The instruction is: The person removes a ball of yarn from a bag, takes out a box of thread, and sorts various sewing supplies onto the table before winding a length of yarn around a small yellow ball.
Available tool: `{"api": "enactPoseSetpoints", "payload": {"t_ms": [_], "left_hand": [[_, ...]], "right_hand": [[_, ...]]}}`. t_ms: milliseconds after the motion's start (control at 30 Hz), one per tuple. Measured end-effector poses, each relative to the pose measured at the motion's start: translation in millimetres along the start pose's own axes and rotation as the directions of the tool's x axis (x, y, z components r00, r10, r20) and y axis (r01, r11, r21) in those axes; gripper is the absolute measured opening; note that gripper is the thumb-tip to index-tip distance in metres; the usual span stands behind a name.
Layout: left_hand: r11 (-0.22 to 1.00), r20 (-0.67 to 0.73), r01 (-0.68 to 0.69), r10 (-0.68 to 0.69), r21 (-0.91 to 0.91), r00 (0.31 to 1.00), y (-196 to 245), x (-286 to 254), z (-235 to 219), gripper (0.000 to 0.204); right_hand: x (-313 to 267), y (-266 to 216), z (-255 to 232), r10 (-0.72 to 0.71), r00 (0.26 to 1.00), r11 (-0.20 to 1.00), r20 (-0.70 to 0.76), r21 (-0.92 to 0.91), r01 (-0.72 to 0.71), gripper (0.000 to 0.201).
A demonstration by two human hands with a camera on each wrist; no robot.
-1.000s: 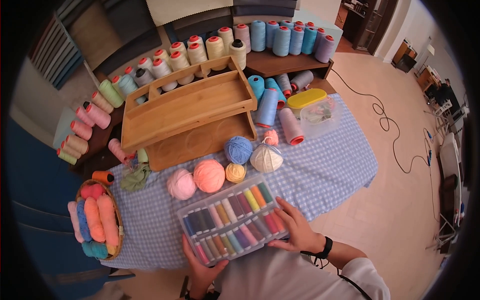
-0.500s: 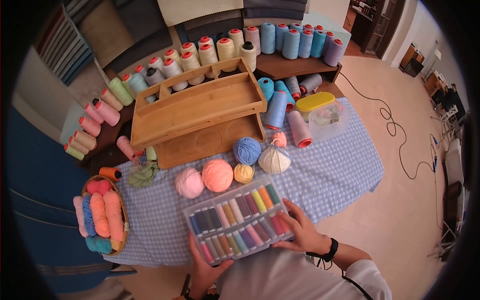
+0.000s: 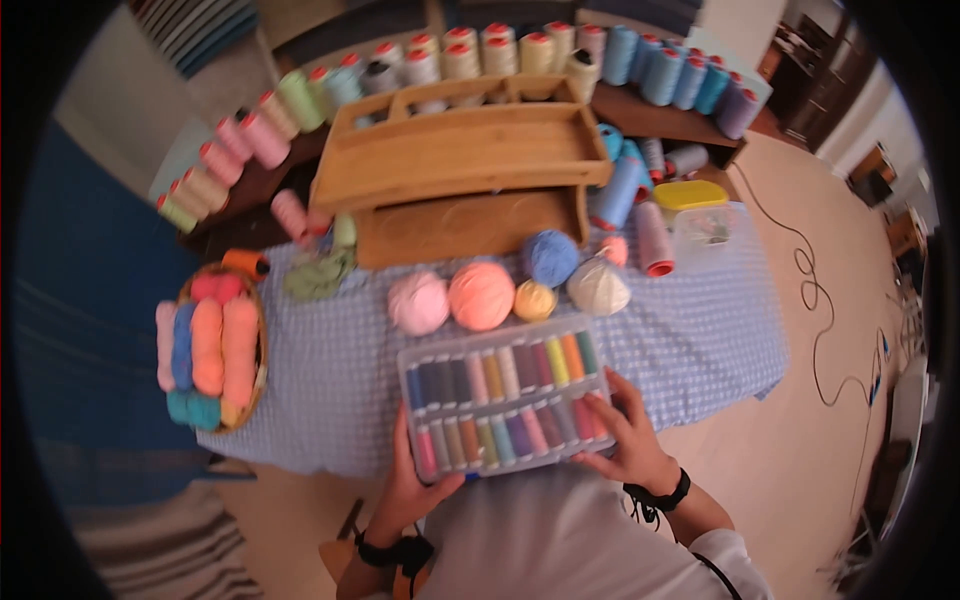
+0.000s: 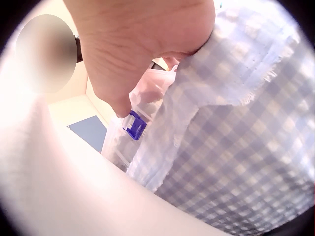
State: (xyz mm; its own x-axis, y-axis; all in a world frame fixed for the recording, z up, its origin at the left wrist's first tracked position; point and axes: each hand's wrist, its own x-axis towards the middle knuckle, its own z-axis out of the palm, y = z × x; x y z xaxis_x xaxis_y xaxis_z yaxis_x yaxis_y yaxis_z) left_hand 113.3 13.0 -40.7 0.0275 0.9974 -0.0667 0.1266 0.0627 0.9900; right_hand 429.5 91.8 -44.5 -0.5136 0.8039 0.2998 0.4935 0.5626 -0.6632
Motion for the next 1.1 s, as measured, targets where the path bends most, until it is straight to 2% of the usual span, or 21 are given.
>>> {"api": "enactPoseSetpoints", "payload": {"t_ms": [33,67,133,167,233,267,300,333,367,433,467,600,667,700,767,867,900,1000,1067,1100], "left_hand": [[1.0,-0.019,0.014,-0.013,0.015,1.0,-0.5,-0.6,2.0,0.1],[0.999,-0.044,0.03,-0.029,0.014,0.999,-2.7,-0.5,0.6,0.1],[0.993,0.014,-0.057,0.056,0.108,0.998,-6.3,-1.4,-0.3,0.102],[0.994,-0.003,-0.047,0.048,0.099,0.999,-4.5,-0.1,3.5,0.102],[0.96,-0.159,-0.204,0.236,0.194,0.959,-0.6,-1.7,13.5,0.092],[0.961,-0.171,-0.196,0.23,0.193,0.958,-5.0,-5.2,14.0,0.092],[0.777,-0.166,-0.336,0.486,0.532,0.858,-12.5,-10.2,13.1,0.079],[0.464,-0.057,-0.387,0.695,0.797,0.717,-17.3,-13.7,11.9,0.067],[0.463,-0.055,-0.385,0.693,0.798,0.719,-19.5,-15.5,10.8,0.067],[0.23,0.18,-0.502,0.746,0.834,0.641,-21.9,-20.0,13.5,0.04],[0.245,0.162,-0.469,0.724,0.848,0.671,-18.0,-20.0,17.5,0.034],[0.325,0.114,-0.505,0.743,0.8,0.659,-25.7,-15.9,22.5,0.027],[0.439,0.036,-0.42,0.657,0.794,0.753,-29.8,-20.0,23.5,0.021],[0.441,0.037,-0.419,0.653,0.793,0.757,-29.9,-20.5,22.5,0.021],[0.291,0.182,-0.473,0.661,0.831,0.728,-28.7,-17.5,18.6,0.026],[0.267,0.194,-0.507,0.703,0.82,0.684,-35.6,-15.6,16.8,0.022],[0.267,0.196,-0.511,0.705,0.817,0.682,-36.2,-16.9,18.1,0.022],[0.277,0.2,-0.59,0.762,0.759,0.616,-32.9,-17.3,20.6,0.03],[0.388,0.193,-0.593,0.7,0.705,0.688,-32.0,-23.5,14.5,0.043],[0.38,0.2,-0.605,0.709,0.7,0.676,-33.4,-23.0,12.3,0.043]], "right_hand": [[-1.1,0.3,2.5,-0.009,0.999,1.0,0.031,0.022,0.008,0.076],[-1.1,1.7,4.1,-0.009,1.0,1.0,-0.001,0.009,0.009,0.077],[-2.0,4.4,7.2,-0.012,0.999,1.0,-0.04,0.011,0.012,0.079],[-1.6,5.8,8.0,-0.018,1.0,1.0,-0.02,0.013,0.019,0.079],[-3.8,6.7,8.4,-0.016,0.999,1.0,-0.037,0.003,0.016,0.078],[-4.2,7.9,8.4,-0.02,0.999,1.0,-0.026,0.007,0.021,0.078],[-5.0,9.4,9.4,-0.041,0.998,0.999,-0.044,-0.023,0.04,0.079],[-5.0,10.2,11.1,-0.059,0.996,0.997,-0.066,-0.055,0.056,0.08],[-4.1,10.2,12.7,-0.058,0.996,0.997,-0.065,-0.05,0.055,0.08],[-5.6,9.9,11.4,-0.046,0.997,0.997,-0.065,-0.057,0.043,0.081],[-4.9,10.2,10.6,-0.049,0.997,0.997,-0.061,-0.055,0.045,0.081],[-4.7,10.7,11.8,-0.051,0.997,0.997,-0.065,-0.054,0.047,0.08],[-7.0,11.8,12.1,-0.048,0.997,0.997,-0.067,-0.055,0.044,0.08],[-7.7,12.3,12.9,-0.052,0.996,0.997,-0.071,-0.052,0.049,0.081],[-7.3,12.2,13.6,-0.056,0.995,0.997,-0.081,-0.05,0.052,0.082],[-7.8,10.8,13.2,-0.046,0.996,0.997,-0.079,-0.061,0.042,0.082],[-8.0,10.3,12.9,-0.046,0.996,0.997,-0.073,-0.064,0.041,0.082],[-5.7,9.9,7.1,-0.039,0.998,0.998,-0.052,-0.042,0.037,0.082],[-2.4,7.1,2.0,-0.015,0.999,0.999,-0.033,0.039,0.016,0.078],[-1.7,8.2,-2.3,-0.016,0.999,0.999,-0.046,0.029,0.017,0.078]]}}
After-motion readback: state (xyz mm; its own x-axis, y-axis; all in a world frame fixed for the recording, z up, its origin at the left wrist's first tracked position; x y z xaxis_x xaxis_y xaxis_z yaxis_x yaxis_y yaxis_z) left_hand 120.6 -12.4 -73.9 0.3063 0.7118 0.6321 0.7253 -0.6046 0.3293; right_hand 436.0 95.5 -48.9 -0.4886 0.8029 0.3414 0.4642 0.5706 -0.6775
